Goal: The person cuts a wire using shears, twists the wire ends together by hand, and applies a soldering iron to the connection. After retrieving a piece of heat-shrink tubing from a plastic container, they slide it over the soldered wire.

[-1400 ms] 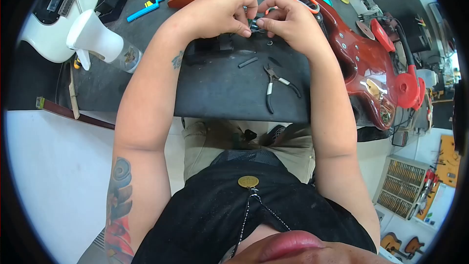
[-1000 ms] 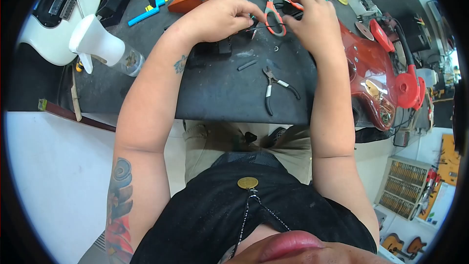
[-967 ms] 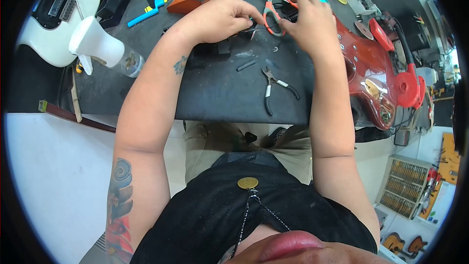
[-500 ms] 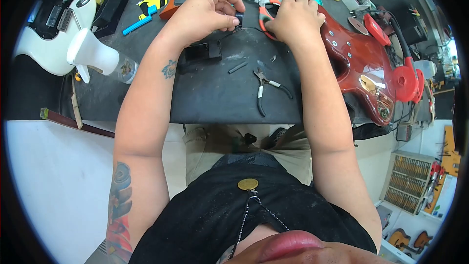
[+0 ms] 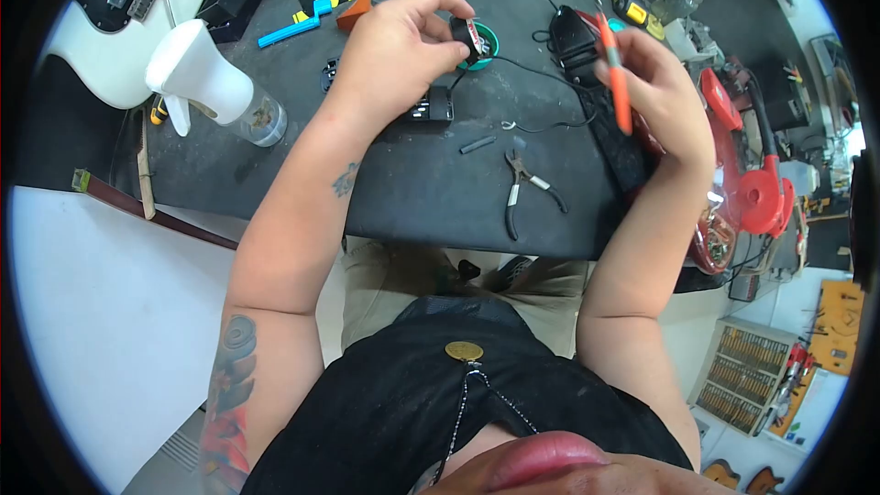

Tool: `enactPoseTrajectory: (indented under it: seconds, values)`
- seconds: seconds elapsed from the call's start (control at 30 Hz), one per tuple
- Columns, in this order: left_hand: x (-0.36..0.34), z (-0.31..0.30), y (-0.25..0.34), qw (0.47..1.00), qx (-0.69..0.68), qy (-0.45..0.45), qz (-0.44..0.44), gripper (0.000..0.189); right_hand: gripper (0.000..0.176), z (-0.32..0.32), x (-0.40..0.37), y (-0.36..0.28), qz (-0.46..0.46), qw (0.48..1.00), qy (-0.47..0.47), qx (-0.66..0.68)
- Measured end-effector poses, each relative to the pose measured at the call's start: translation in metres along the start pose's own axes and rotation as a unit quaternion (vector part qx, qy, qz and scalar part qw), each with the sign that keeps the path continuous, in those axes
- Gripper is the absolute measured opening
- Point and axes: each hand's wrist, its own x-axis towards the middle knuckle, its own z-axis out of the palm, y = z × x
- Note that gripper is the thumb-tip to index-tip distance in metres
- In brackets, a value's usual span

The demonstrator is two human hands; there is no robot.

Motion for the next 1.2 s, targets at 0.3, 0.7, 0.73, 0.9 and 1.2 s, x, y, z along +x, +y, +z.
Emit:
enactPoseTrajectory:
  seconds: [0.3, 0.7, 0.73, 0.9, 1.2]
  values:
    - [-0.001, -0.011, 0.001, 0.995, 0.033, 0.033, 0.088, 0.032, 0.051, -0.046, 0.025, -0.064, 0.064, 0.925, -0.227, -0.299]
    - [-0.005, -0.022, 0.009, 0.986, 0.144, 0.012, 0.078, 0.027, 0.056, -0.016, 0.077, -0.134, -0.041, 0.785, -0.196, -0.587]
    - [-0.006, -0.022, 0.01, 0.986, 0.144, 0.016, 0.081, 0.026, 0.056, -0.012, 0.08, -0.136, -0.04, 0.784, -0.197, -0.588]
    - [-0.004, -0.021, 0.004, 0.983, 0.15, 0.026, 0.104, 0.024, 0.053, 0.002, 0.1, -0.138, -0.031, 0.779, -0.251, -0.574]
    - [-0.005, -0.024, 0.005, 0.986, 0.133, 0.023, 0.096, 0.022, 0.055, 0.024, 0.111, -0.172, 0.02, 0.739, -0.338, -0.583]
